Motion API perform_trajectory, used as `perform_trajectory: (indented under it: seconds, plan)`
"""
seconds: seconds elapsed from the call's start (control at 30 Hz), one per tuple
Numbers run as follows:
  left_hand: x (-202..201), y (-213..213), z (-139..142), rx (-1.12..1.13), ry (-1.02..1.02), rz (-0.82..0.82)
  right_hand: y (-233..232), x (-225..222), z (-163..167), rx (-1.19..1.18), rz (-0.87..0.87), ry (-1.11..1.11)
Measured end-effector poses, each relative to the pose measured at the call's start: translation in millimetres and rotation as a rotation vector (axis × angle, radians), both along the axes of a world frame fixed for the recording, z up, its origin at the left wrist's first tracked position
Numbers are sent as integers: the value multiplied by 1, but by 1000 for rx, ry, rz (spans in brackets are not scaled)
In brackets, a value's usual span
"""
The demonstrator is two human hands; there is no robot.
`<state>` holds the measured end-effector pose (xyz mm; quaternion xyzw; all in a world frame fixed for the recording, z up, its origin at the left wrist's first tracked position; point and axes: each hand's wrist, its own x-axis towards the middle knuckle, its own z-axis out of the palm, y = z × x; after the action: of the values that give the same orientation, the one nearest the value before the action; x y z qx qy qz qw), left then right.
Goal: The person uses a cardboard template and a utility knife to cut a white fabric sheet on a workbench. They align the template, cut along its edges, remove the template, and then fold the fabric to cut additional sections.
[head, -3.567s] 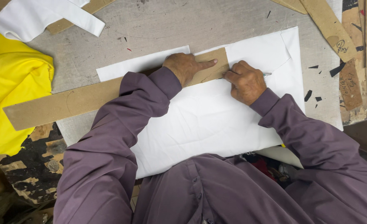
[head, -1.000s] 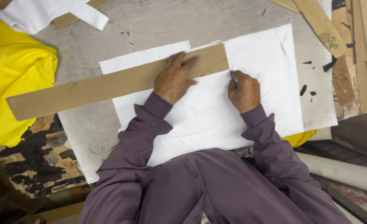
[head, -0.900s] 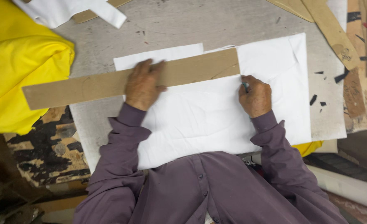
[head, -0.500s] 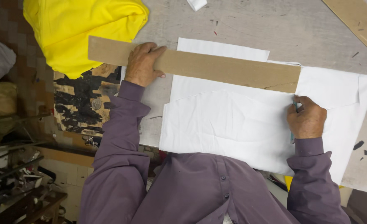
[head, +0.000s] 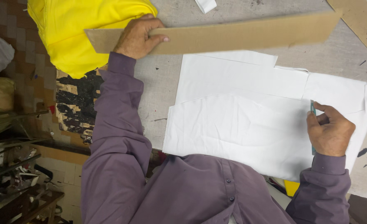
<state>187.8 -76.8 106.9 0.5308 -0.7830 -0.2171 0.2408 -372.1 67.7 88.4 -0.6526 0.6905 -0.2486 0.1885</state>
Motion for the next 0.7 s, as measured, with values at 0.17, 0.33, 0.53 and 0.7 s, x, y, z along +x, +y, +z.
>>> perform_trajectory:
  seconds: [0.17,0.33,0.53,0.7]
  plan:
    - [-2,-31,-15,-207,-96,151,5,78,15,-54,79,-380]
    - [-13,-22,-20,-607,-328,147,1,219,-4,-17,195,-505]
    - [-16,-29,-10,-130,-69,-312,-42,347,-32,-160,165,-407]
    - [-23,-51,-9,91,-206,-455,-70,374,-56,-178,105,-278]
